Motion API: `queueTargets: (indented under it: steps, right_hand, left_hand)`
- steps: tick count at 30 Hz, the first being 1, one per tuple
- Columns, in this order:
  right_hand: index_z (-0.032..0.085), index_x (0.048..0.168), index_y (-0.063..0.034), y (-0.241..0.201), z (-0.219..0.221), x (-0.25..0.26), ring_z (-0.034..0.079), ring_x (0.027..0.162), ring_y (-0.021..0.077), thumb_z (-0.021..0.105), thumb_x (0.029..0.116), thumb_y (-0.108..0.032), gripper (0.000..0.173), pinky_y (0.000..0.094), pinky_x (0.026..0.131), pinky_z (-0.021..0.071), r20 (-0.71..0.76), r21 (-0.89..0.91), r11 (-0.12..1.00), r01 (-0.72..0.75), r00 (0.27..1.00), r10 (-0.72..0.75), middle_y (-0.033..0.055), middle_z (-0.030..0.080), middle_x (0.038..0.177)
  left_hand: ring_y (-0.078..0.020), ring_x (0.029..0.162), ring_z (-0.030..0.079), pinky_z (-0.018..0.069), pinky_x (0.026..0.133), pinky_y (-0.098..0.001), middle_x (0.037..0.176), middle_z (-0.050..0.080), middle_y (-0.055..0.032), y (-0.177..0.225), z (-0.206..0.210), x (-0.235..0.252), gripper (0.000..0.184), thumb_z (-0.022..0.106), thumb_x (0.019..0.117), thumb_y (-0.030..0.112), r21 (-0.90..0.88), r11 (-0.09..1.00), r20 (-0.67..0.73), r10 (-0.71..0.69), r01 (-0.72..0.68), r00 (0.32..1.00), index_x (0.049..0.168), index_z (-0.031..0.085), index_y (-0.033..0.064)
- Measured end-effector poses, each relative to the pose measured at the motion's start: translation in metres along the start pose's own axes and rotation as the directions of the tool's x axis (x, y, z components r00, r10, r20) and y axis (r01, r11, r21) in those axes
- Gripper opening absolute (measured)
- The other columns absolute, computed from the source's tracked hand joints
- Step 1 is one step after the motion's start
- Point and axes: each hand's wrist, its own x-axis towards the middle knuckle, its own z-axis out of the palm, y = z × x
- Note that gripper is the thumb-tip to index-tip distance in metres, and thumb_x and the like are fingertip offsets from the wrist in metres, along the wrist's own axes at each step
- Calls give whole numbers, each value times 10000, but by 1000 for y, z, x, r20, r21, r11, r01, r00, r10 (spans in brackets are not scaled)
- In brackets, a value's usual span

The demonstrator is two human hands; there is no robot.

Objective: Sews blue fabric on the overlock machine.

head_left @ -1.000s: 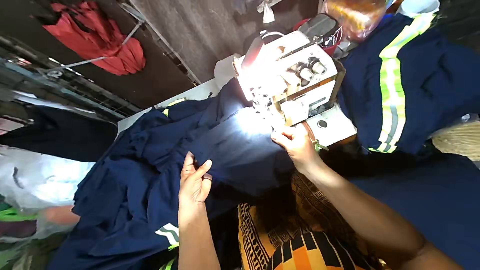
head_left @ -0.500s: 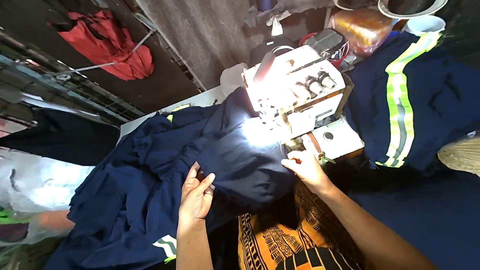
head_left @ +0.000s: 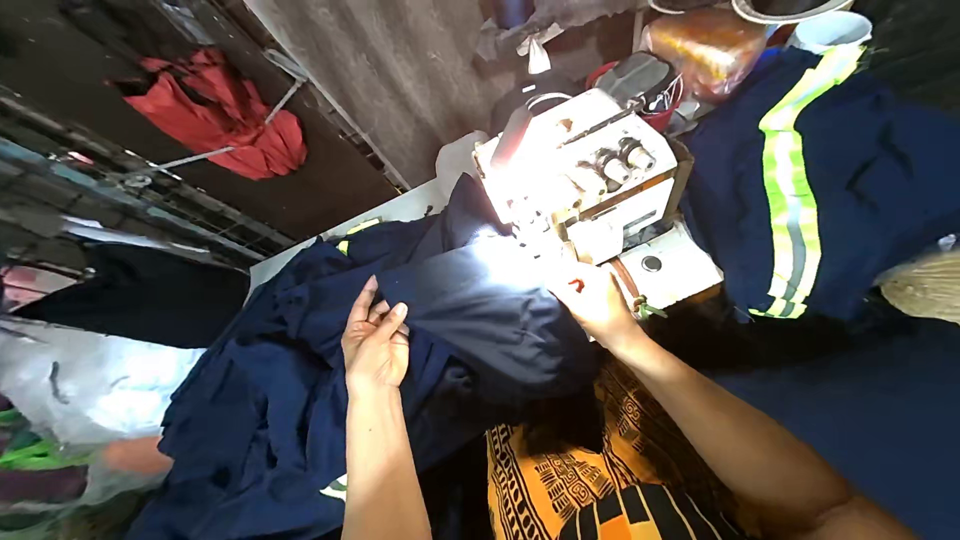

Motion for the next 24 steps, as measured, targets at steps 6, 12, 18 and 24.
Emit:
queueTargets:
  steps: [6, 12, 18, 24]
  right_hand:
    - [699, 1030, 11, 14, 11, -22, 636, 784, 93, 711, 925, -188, 225, 274, 751, 543, -20, 106, 991, -84, 996, 87, 81, 682, 883]
    - [563, 1240, 24, 30, -7, -138, 712, 891, 67, 689, 926, -86, 356, 249, 796, 613, 94, 305, 932, -194, 980, 173, 48, 722, 1020]
    - [631, 948, -72, 66, -16, -155, 446, 538, -19, 627, 985, -179, 113, 172, 540, 401, 369, 299, 881, -366, 896, 247, -91, 486, 614]
    - [617, 1232, 54, 75, -19, -102, 678, 1055, 348, 652, 1006, -242, 374, 524, 972, 508, 426, -377, 853, -360, 751, 505, 215, 702, 1089]
  left_hand:
    - [-81, 979, 627, 545, 793, -265, 1318, 562, -98, -13, 19, -29, 698, 581, 1015, 93, 289, 944, -29, -155, 157, 987, 1599, 199, 107]
    - [-65, 631, 647, 575, 605, -217, 808, 632, -25, -23, 13, -61, 965, 769, 773, -58, 497, 864, -17, -84, 81, 996, 1581, 252, 48]
    - [-54, 663, 663, 592, 637, -210, 779, 636, 42, -14, 3, -54, 867, 664, 800, -127, 392, 918, 97, -103, 58, 990, 1559, 290, 62]
    - [-54, 653, 664, 580, 607, -196, 843, 647, 16, -22, -2, -44, 725, 513, 929, -161, 252, 946, 30, -218, 204, 975, 1564, 292, 111]
